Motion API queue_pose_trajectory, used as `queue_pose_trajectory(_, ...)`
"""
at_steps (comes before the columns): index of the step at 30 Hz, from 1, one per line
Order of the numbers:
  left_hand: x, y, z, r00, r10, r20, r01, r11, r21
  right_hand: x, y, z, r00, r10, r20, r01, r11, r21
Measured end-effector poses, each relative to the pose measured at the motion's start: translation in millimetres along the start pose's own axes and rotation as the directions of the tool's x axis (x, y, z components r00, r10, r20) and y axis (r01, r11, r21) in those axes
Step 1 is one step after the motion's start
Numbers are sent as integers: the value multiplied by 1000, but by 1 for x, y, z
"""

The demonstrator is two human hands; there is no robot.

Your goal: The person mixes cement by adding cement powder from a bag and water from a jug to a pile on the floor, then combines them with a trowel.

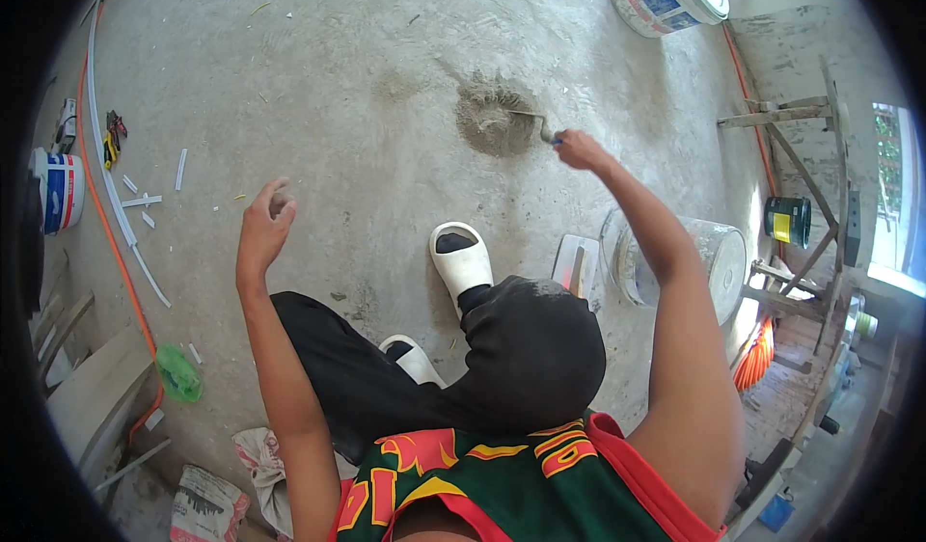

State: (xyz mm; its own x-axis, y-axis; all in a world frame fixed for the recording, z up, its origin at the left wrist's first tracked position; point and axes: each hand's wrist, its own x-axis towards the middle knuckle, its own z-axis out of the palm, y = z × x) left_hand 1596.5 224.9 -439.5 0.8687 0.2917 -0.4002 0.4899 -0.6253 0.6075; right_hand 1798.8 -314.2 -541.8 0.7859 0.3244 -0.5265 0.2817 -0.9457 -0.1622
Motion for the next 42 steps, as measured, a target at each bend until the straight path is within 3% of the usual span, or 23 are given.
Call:
queue_pose_trajectory(2, 11, -9, 0, 998, 15, -61, -24, 988, -155, -10, -22, 16, 973, 196, 121, -219, 949, 227)
queue_pose_trajectory(4, 20, -10, 3, 995, 36, -92, -55, 977, -208, -18, -41, 43, 942, 272, 195, -334, 726, 602)
queue_pose_trajectory(6, 24, -10, 6, 994, 68, -85, -81, 984, -162, -24, -76, 50, 953, 258, 160, -295, 661, 690)
queue_pose_trajectory(9, 32, -8, 11, 996, 84, -32, -88, 979, -186, -14, -113, 62, 900, 355, 254, -382, 359, 851)
queue_pose_trajectory(16, 39, 6, 16, 995, 99, -16, -101, 978, -183, -21, -141, 39, 900, 356, 253, -355, 261, 898)
queue_pose_trajectory(22, 40, 8, 19, 994, 105, 10, -101, 980, -173, 9, -91, 29, 885, 447, 131, -322, 387, 864)
queue_pose_trajectory(25, 42, 12, 22, 994, 111, 25, -105, 979, -175, 26, -86, 32, 957, 269, 113, -271, 679, 682)
queue_pose_trajectory(28, 40, 18, 23, 995, 97, 33, -90, 983, -159, 25, -106, 34, 971, 233, 57, -238, 906, 350)
queue_pose_trajectory(34, 42, 12, 23, 993, 113, 40, -105, 980, -167, -23, -106, 37, 990, 141, -30, -137, 985, 103)
queue_pose_trajectory(37, 43, 5, 21, 993, 111, 32, -104, 981, -162, -51, -100, 18, 985, 167, 51, -168, 986, 10)
queue_pose_trajectory(40, 41, -1, 18, 995, 95, 22, -90, 983, -158, -54, -72, 8, 997, 77, 18, -76, 996, -48)
queue_pose_trajectory(42, 37, -2, 14, 997, 73, 17, -70, 986, -153, -54, -73, -13, 981, 145, 130, -164, 976, 146)
